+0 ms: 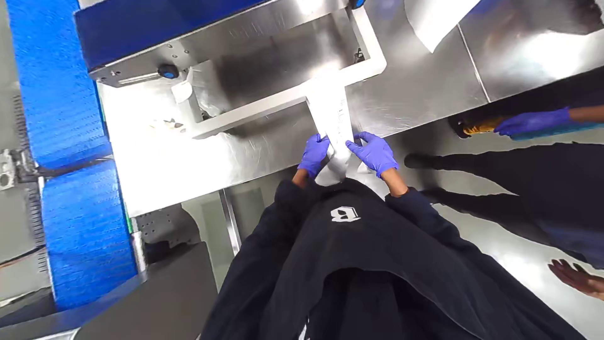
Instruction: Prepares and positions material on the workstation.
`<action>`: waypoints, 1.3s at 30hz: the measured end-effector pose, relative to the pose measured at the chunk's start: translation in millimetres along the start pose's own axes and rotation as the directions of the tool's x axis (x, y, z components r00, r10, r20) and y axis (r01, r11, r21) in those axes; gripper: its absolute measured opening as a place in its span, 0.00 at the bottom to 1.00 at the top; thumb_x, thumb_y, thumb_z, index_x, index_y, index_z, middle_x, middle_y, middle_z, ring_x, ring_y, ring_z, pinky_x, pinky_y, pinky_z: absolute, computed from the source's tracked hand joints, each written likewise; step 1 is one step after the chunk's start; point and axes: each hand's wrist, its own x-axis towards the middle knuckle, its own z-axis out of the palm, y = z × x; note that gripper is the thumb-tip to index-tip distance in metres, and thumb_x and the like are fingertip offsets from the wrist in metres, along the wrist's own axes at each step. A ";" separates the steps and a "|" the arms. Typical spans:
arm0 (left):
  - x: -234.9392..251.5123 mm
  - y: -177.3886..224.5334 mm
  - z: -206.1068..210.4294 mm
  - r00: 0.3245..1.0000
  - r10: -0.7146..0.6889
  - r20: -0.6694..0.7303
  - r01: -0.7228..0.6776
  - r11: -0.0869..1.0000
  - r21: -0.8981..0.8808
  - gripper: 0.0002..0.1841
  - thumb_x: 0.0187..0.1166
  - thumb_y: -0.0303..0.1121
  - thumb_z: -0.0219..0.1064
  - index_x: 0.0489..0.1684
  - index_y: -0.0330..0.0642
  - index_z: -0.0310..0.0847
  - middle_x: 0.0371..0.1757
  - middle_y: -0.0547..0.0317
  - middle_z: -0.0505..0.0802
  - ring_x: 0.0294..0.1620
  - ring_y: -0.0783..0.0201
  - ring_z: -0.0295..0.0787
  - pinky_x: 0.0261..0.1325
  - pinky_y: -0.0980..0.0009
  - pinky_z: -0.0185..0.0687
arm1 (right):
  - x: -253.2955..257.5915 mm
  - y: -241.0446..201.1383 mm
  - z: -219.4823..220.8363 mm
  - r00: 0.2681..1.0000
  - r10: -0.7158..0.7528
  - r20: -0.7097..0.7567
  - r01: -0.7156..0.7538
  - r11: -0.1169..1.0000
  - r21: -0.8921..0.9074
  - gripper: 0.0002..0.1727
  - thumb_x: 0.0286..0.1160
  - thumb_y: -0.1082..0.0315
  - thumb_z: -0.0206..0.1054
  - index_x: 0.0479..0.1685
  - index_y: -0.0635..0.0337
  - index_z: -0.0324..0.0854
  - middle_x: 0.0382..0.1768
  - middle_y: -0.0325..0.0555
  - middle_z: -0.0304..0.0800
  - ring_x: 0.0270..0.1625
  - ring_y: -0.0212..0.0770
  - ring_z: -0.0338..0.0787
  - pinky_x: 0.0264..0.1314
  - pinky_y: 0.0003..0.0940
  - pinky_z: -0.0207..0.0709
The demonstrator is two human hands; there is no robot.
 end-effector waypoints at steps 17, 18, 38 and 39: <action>-11.3 -3.8 17.1 0.998 -0.050 -0.035 0.057 0.970 0.238 0.15 0.86 0.37 0.59 0.49 0.30 0.84 0.47 0.36 0.90 0.54 0.42 0.88 0.59 0.40 0.79 | -7.7 -60.0 -4.8 0.978 -0.081 -0.191 0.079 0.997 -0.021 0.32 0.72 0.47 0.71 0.72 0.55 0.75 0.50 0.63 0.89 0.51 0.68 0.89 0.42 0.70 0.77; -11.8 -4.4 15.8 0.997 -0.067 -0.030 0.072 0.969 0.236 0.18 0.87 0.41 0.59 0.49 0.32 0.85 0.47 0.38 0.91 0.53 0.44 0.89 0.59 0.41 0.80 | -8.6 -49.8 -4.8 0.983 -0.067 -0.171 0.059 0.997 -0.049 0.29 0.70 0.52 0.71 0.69 0.55 0.76 0.49 0.64 0.89 0.51 0.69 0.89 0.42 0.71 0.78; -45.5 -57.7 18.7 0.995 -0.007 0.101 0.030 0.972 -0.232 0.14 0.87 0.37 0.64 0.48 0.31 0.82 0.38 0.56 0.88 0.38 0.71 0.83 0.48 0.70 0.83 | -52.9 71.6 -19.2 0.884 -0.311 0.348 0.078 0.833 0.547 0.03 0.65 0.74 0.75 0.32 0.55 0.88 0.27 0.31 0.93 0.30 0.25 0.91 0.39 0.25 0.87; -46.1 -60.2 16.6 0.992 0.014 0.128 0.018 0.969 -0.245 0.14 0.87 0.37 0.63 0.49 0.32 0.82 0.37 0.58 0.88 0.37 0.73 0.84 0.48 0.72 0.83 | -53.7 69.7 -21.4 0.892 -0.324 0.316 0.095 0.817 0.569 0.04 0.64 0.75 0.74 0.30 0.54 0.89 0.26 0.31 0.93 0.29 0.25 0.91 0.37 0.25 0.87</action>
